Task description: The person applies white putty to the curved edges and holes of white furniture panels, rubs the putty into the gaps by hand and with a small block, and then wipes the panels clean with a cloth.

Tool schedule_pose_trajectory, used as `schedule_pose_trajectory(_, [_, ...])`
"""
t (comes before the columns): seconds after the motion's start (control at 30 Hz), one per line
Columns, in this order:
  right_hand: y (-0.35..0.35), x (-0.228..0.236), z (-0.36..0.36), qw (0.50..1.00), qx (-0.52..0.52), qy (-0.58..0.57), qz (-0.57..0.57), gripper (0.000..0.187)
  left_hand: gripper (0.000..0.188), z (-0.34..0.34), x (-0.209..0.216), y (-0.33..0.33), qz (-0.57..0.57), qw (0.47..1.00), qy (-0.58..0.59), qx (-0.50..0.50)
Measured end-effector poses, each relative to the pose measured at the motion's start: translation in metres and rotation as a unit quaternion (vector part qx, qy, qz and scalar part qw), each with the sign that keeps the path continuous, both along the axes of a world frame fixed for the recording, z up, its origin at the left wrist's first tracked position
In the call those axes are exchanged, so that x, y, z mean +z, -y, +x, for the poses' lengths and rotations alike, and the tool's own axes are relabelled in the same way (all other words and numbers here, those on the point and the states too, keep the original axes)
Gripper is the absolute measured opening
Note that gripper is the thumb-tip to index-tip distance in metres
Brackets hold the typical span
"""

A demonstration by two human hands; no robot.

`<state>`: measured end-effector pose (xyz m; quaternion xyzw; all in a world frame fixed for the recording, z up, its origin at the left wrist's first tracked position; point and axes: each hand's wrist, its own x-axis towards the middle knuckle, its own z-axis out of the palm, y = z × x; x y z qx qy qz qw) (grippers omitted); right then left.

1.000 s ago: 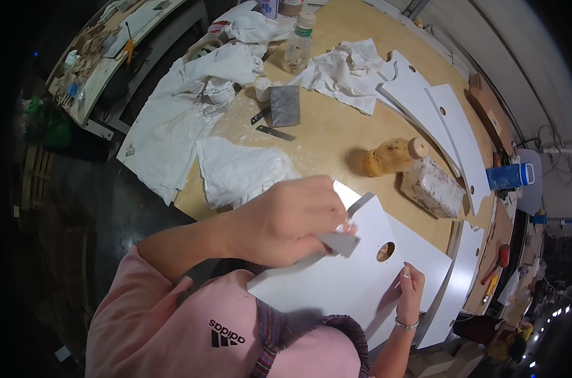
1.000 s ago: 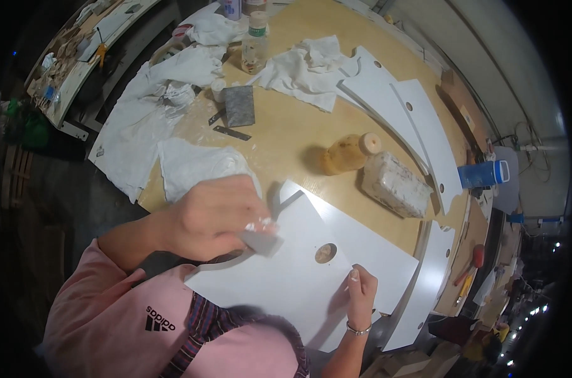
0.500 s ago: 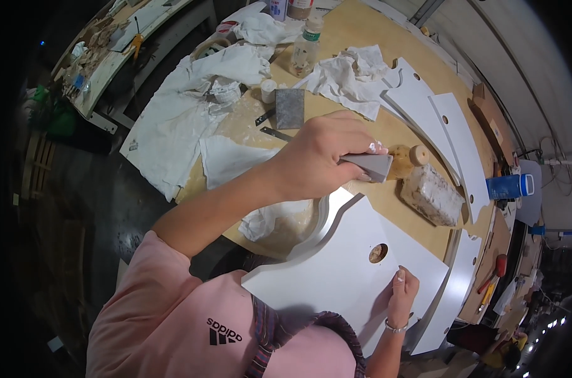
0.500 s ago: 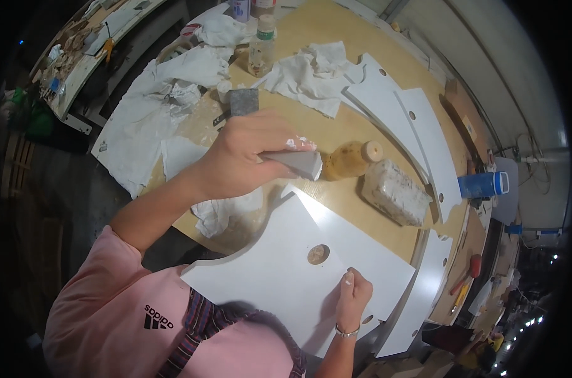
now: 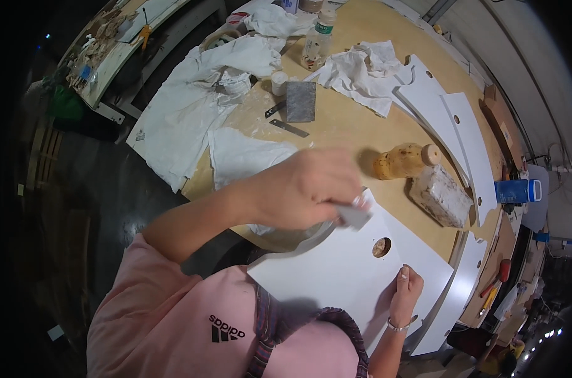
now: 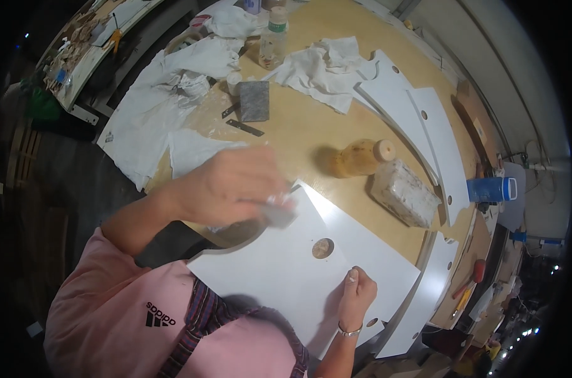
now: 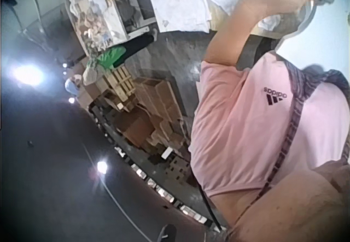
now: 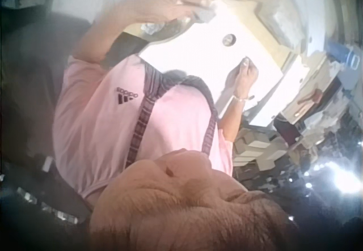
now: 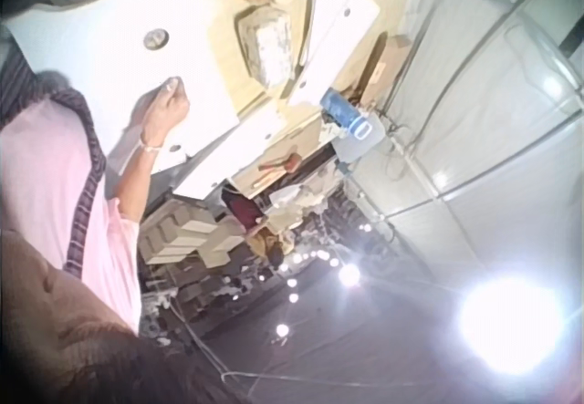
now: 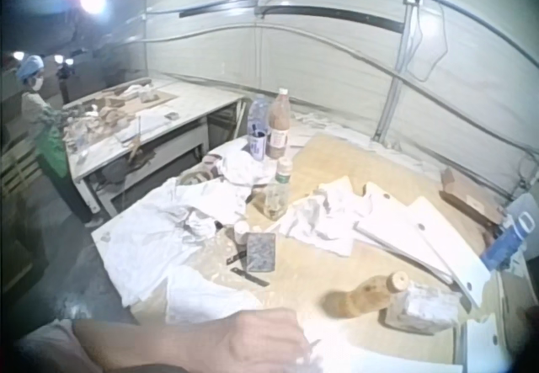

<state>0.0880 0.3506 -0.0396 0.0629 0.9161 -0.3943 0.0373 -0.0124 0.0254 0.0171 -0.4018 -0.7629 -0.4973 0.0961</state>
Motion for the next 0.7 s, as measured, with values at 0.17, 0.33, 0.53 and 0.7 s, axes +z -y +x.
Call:
schedule_pose_trajectory(0.17, [-0.007,-0.005,0.007,0.999,-0.038,0.025,0.026,0.046,0.032,0.023,-0.015,0.049,-0.040,0.971,0.158,-0.176])
schedule_pose_trajectory(0.33, [0.000,-0.007,0.003,1.000,-0.017,0.017,-0.005,0.043,0.028,0.013,-0.008,0.013,0.034,0.988,0.129,-0.084])
schedule_pose_trajectory(0.53, [-0.011,-0.011,0.017,0.998,-0.051,0.009,0.022,0.043,0.031,0.029,-0.015,0.074,-0.080,0.942,0.215,-0.247])
schedule_pose_trajectory(0.7, [-0.023,-0.024,0.020,0.993,-0.079,0.014,-0.085,0.044,0.030,0.032,-0.006,0.064,0.021,0.979,0.178,-0.102])
